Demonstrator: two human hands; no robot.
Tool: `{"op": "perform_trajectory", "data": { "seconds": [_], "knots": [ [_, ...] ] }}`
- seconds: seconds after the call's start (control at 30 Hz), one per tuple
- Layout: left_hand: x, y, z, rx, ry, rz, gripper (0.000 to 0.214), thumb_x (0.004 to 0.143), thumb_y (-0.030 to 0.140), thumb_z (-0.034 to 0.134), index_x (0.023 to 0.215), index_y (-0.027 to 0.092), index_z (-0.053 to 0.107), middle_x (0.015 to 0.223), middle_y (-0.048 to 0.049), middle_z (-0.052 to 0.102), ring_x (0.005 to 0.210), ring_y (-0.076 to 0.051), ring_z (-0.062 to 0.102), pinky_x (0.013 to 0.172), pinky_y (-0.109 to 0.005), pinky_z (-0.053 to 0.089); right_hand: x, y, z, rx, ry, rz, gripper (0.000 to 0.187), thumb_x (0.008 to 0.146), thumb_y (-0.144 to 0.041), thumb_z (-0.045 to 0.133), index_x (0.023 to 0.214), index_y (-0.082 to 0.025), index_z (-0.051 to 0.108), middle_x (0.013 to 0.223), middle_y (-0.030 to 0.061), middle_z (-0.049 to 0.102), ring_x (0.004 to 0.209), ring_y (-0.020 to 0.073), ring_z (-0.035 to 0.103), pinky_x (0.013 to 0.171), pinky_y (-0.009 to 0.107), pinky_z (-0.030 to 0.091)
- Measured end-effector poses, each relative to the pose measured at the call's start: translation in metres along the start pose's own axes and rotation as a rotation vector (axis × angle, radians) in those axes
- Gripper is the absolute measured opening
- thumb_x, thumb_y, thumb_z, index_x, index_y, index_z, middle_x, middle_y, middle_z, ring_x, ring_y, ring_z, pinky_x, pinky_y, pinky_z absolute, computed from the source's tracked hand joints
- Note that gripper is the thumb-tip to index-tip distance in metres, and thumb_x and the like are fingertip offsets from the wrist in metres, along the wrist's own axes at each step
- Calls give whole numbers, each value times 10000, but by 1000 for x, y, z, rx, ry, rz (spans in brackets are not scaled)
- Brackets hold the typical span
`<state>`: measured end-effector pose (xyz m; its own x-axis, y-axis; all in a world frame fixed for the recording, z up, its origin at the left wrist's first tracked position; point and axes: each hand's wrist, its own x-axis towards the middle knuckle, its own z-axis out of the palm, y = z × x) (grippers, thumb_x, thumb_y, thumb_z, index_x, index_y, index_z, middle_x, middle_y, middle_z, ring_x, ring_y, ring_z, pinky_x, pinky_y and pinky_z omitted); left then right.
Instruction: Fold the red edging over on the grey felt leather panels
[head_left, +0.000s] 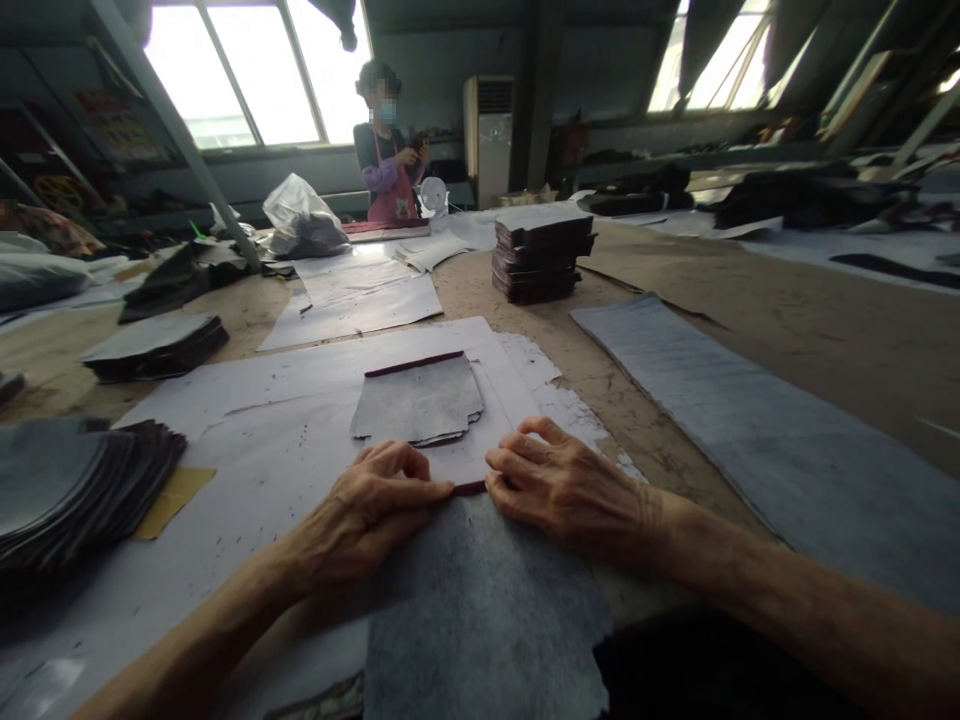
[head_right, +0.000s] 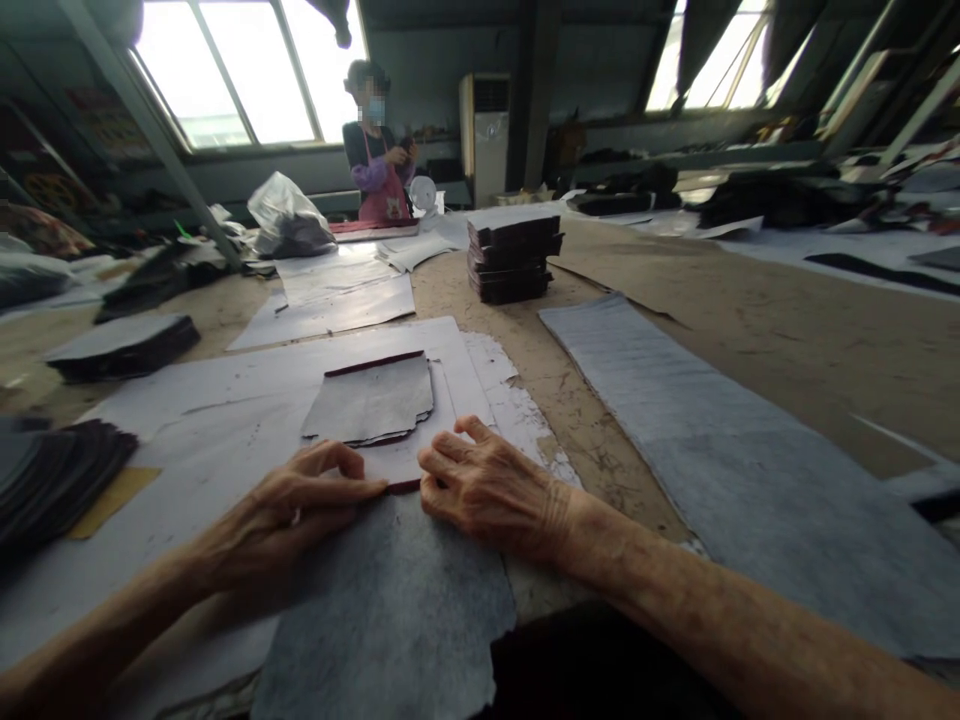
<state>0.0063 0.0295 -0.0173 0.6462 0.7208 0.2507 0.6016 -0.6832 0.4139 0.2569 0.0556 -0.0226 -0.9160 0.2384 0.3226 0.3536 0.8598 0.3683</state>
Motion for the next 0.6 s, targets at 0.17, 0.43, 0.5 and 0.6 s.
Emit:
{"op": "perform_trajectory", "data": {
  "seconds": [0.17, 0.43, 0.5, 0.6],
  "knots": [
    [-2, -1, -2, -53, 239, -92, 233, 852, 210, 480, 1019, 268, 631, 911, -23, 570, 816, -144, 531, 703, -297, 428, 1, 0, -2, 27, -41, -11, 242, 897, -96, 341, 940, -139, 576, 938, 62, 555, 896, 179, 485, 837, 384, 381],
    [21, 30, 24, 282, 12, 130, 290, 752, 77, 404, 964, 162, 582, 847, -59, 584, 803, -197, 483, 739, -381, 371, 0, 0, 1, 73, -26, 0, 199, 888, -123, 385, 926, -136, 581, 914, 55, 557, 885, 186, 478, 864, 394, 370],
    [23, 31, 25, 304, 12, 121, 257, 750, 79, 401, 909, 160, 586, 824, -54, 584, 793, -197, 486, 740, -390, 359, -1, 0, 2, 112, -19, 12, 217, 887, -114, 370, 893, -145, 584, 891, 51, 562, 861, 180, 486, 865, 396, 373],
    [24, 33, 21, 350, -5, 105, 236, 757, 97, 408, 894, 161, 588, 789, -46, 584, 790, -203, 498, 769, -426, 331, -5, 0, 6, 171, 106, 165, 225, 865, -113, 388, 1013, -131, 557, 972, 84, 574, 896, 198, 501, 849, 398, 395]
  ]
}}
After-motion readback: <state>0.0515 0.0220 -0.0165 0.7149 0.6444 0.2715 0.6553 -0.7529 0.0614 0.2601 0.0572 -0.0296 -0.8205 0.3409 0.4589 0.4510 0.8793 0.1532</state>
